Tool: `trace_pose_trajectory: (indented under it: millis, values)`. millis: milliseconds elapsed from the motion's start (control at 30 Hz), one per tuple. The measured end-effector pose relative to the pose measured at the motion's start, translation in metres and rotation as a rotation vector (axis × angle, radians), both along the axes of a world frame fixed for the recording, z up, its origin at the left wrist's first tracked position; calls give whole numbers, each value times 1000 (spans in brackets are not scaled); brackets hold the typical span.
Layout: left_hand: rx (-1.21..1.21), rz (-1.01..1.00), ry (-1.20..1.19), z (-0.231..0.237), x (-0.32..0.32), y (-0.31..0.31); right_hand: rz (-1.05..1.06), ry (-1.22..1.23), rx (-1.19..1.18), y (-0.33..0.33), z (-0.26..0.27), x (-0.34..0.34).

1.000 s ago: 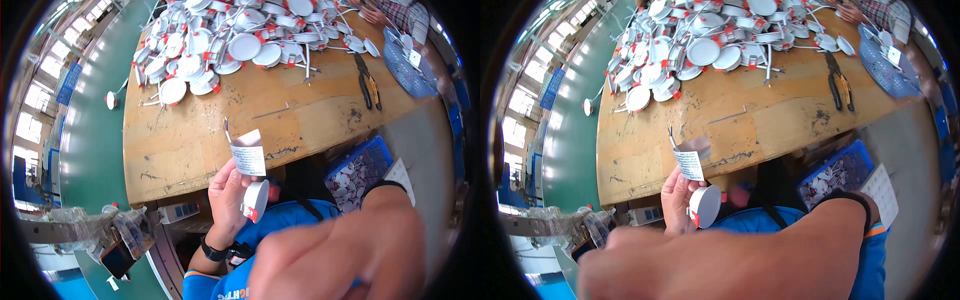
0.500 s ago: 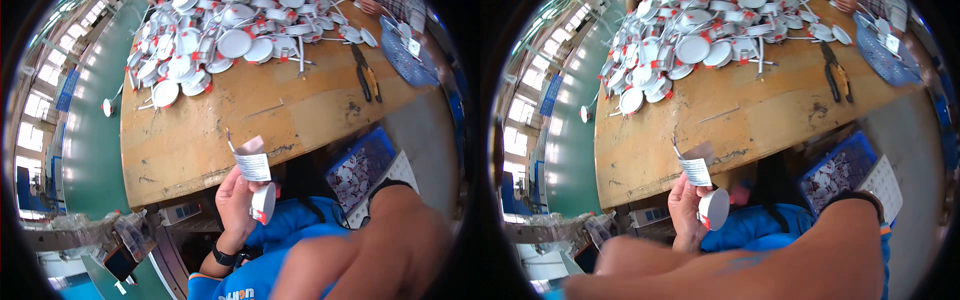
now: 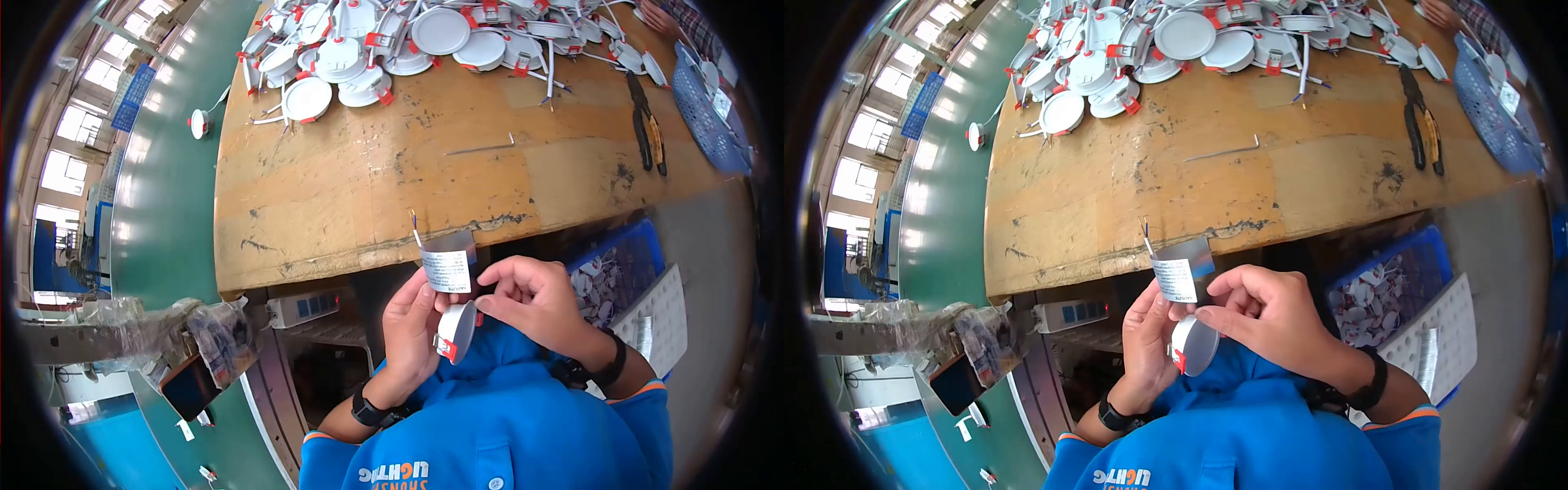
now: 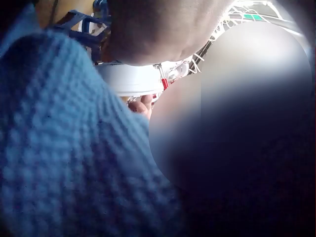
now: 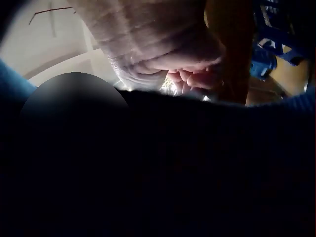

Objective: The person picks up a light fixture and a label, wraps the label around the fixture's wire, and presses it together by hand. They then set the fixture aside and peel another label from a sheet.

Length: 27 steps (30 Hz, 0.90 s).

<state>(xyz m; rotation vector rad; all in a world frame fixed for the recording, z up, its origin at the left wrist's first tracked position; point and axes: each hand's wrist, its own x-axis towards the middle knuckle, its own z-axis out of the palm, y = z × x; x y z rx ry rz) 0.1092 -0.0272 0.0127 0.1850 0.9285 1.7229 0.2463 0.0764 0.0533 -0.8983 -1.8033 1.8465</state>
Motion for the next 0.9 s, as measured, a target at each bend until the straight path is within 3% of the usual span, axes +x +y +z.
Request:
trace_pose_trajectory:
  millis: [300, 900]
  values:
    - [-67, 14, 27, -4, 4, 7, -36, 80, -327, 2, -10, -6]
    - [-85, 8, -92, -4, -1, 7, -59, 10, -273, 10, -22, -10]
